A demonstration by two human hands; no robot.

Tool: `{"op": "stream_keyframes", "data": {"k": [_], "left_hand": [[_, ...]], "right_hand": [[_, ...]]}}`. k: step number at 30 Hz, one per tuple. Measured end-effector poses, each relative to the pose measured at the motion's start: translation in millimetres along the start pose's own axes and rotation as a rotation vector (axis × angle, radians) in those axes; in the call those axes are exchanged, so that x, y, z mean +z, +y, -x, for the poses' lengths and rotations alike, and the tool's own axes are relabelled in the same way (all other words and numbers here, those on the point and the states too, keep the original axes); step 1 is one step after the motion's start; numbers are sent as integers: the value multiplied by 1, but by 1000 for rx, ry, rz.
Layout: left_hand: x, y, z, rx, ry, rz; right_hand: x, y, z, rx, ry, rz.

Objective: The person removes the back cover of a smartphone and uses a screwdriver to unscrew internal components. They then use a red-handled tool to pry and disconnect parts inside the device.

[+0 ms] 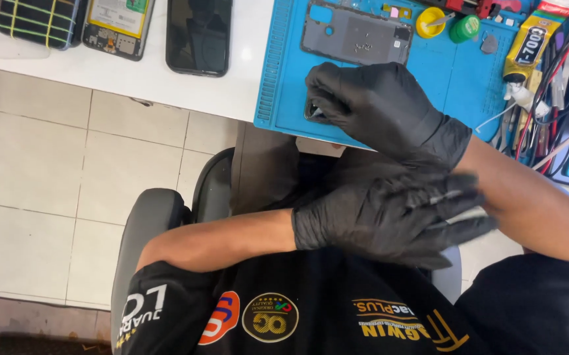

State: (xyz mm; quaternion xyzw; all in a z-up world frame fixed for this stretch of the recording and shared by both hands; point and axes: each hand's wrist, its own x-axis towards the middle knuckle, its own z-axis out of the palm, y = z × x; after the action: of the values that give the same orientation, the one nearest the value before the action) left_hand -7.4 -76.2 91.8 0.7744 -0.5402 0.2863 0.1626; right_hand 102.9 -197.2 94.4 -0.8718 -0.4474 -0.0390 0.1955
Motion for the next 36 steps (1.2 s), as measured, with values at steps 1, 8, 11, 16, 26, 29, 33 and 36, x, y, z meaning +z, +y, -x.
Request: {"op": "stream_keyframes", "data": {"k": [1, 8, 11, 16, 26, 29, 33, 36], "left_hand": [[2, 2, 6, 10, 170, 16], [50, 3, 108, -222, 7, 52], [40, -6, 119, -385, -66, 15], [40, -5, 112, -454, -310, -34], [19, 8, 83, -465, -482, -256], [17, 6, 80, -458, -491, -279], [15, 5, 80, -420, -461, -340], [22, 6, 86, -452, -462, -273]], "right_hand": [[-1, 0, -1, -8, 10, 30], [-3, 2, 0, -4, -38, 17], [-4, 0, -1, 23, -46, 13], [-10, 2, -2, 37, -76, -82], [-17, 0, -1, -6, -66, -128], [-14, 3, -1, -7, -53, -127], [-21, -6, -9, -2, -93, -92], [-20, -6, -5, -10, -172, -90]]}}
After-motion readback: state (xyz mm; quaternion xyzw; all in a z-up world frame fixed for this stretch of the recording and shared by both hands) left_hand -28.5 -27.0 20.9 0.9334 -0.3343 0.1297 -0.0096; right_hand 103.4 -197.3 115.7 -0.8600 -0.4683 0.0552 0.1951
